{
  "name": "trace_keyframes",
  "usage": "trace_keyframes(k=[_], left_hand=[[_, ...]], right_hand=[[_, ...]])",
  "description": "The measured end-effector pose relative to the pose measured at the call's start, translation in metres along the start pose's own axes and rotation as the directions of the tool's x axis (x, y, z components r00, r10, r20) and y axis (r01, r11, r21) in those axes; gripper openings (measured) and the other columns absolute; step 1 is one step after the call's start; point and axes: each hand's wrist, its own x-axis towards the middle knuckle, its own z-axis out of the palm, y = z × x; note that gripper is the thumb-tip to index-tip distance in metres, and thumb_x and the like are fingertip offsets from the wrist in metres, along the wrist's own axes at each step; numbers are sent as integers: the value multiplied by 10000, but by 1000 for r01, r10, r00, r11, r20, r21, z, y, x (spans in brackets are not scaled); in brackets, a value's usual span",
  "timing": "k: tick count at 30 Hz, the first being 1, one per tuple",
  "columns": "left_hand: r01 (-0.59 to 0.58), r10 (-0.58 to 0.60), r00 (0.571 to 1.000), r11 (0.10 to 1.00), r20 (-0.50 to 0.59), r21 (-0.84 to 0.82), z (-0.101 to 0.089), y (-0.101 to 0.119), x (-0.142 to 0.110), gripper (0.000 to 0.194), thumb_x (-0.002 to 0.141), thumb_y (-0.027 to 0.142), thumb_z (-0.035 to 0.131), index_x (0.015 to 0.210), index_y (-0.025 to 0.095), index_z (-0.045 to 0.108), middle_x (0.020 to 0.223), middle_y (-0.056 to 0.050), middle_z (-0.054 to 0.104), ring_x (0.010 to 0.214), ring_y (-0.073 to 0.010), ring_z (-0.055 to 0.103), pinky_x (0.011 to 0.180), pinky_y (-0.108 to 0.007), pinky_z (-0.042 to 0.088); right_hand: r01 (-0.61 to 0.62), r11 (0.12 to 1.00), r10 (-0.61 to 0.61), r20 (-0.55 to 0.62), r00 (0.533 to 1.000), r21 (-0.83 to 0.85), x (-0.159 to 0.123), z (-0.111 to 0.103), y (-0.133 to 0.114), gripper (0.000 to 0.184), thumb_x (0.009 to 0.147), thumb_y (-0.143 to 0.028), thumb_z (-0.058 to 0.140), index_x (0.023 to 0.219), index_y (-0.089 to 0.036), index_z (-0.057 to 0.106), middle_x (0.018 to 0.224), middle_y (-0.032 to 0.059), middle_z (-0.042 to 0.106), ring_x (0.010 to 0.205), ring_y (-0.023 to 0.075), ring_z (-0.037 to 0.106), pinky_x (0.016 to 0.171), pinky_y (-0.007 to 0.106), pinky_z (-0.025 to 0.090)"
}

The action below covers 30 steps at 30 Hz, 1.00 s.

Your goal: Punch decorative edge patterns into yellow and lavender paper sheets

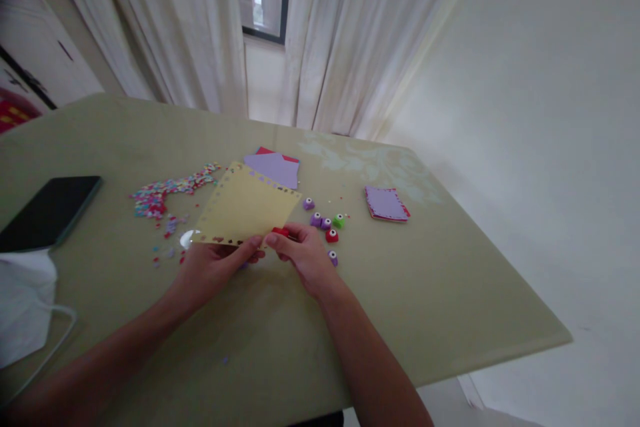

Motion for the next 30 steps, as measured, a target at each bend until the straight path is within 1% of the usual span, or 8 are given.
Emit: trace_keyframes(k=[3, 9, 14, 17, 22, 24, 28, 30], left_hand=[[13, -13, 1000, 1000, -1, -21, 0, 3, -1, 284, 805, 457, 775, 685, 201, 774, 697, -66, 815, 731, -267, 821, 697, -340, 687], [12, -13, 1000, 998, -10, -58, 1, 3, -1, 279, 790, 464, 796, 692, 203, 774, 656, -49, 797, 696, -262, 816, 645, -321, 684], [12, -12, 1000, 995, -4, -104, 0, -1, 2, 272, 770, 459, 824, 829, 196, 787, 729, -49, 825, 674, -252, 812, 643, -324, 686], [6, -6, 1000, 996, -1, -89, 0, -1, 2, 267, 778, 455, 816, 859, 202, 787, 785, -53, 841, 669, -242, 810, 637, -316, 680], [7, -7, 1000, 1000, -5, -3, 0, 0, 2, 250, 779, 465, 780, 802, 217, 788, 732, -44, 827, 660, -242, 801, 634, -313, 667], [12, -11, 1000, 999, -21, 38, -1, 1, 2, 251, 784, 474, 765, 790, 224, 789, 746, -45, 831, 677, -247, 803, 635, -315, 661], [88, -81, 995, 989, -65, 116, -6, 5, 1, 305, 801, 528, 741, 789, 229, 800, 734, -58, 831, 710, -275, 809, 680, -352, 664], [122, -111, 990, 983, -86, 138, -7, 8, 1, 338, 796, 556, 742, 785, 225, 806, 734, -69, 833, 738, -291, 814, 708, -369, 665]], right_hand=[[-22, 1000, 22, 0, 1000, -14, -1, 1, -1, 408, 671, -525, 960, 879, -199, 830, 728, -4, 638, 595, 100, 385, 558, 271, 246], [-28, 998, 27, -17, 1000, -52, -1, 2, 2, 429, 661, -554, 950, 867, -196, 836, 747, 7, 665, 599, 102, 370, 568, 278, 227], [-23, 997, 20, -46, 999, -77, 0, 3, 4, 415, 658, -533, 946, 876, -196, 838, 721, 0, 673, 588, 106, 369, 574, 285, 247], [-3, 997, -1, -45, 999, -80, 0, 6, 2, 374, 659, -508, 944, 844, -201, 833, 721, 3, 684, 598, 121, 421, 592, 291, 310], [43, 995, -47, -39, 998, -89, -2, 14, 1, 331, 671, -492, 937, 809, -213, 824, 798, 39, 747, 721, 188, 584, 697, 327, 446], [47, 996, -50, -45, 998, -81, -3, 16, 2, 317, 683, -481, 933, 804, -211, 818, 749, 28, 729, 674, 175, 558, 655, 316, 430], [18, 1000, -19, -42, 999, -8, -3, 11, 0, 362, 703, -478, 935, 889, -205, 787, 723, -7, 685, 554, 105, 409, 529, 270, 280], [43, 998, -40, -99, 994, 35, 0, 4, -5, 397, 713, -490, 930, 929, -217, 738, 759, -10, 700, 547, 96, 395, 520, 259, 250]])
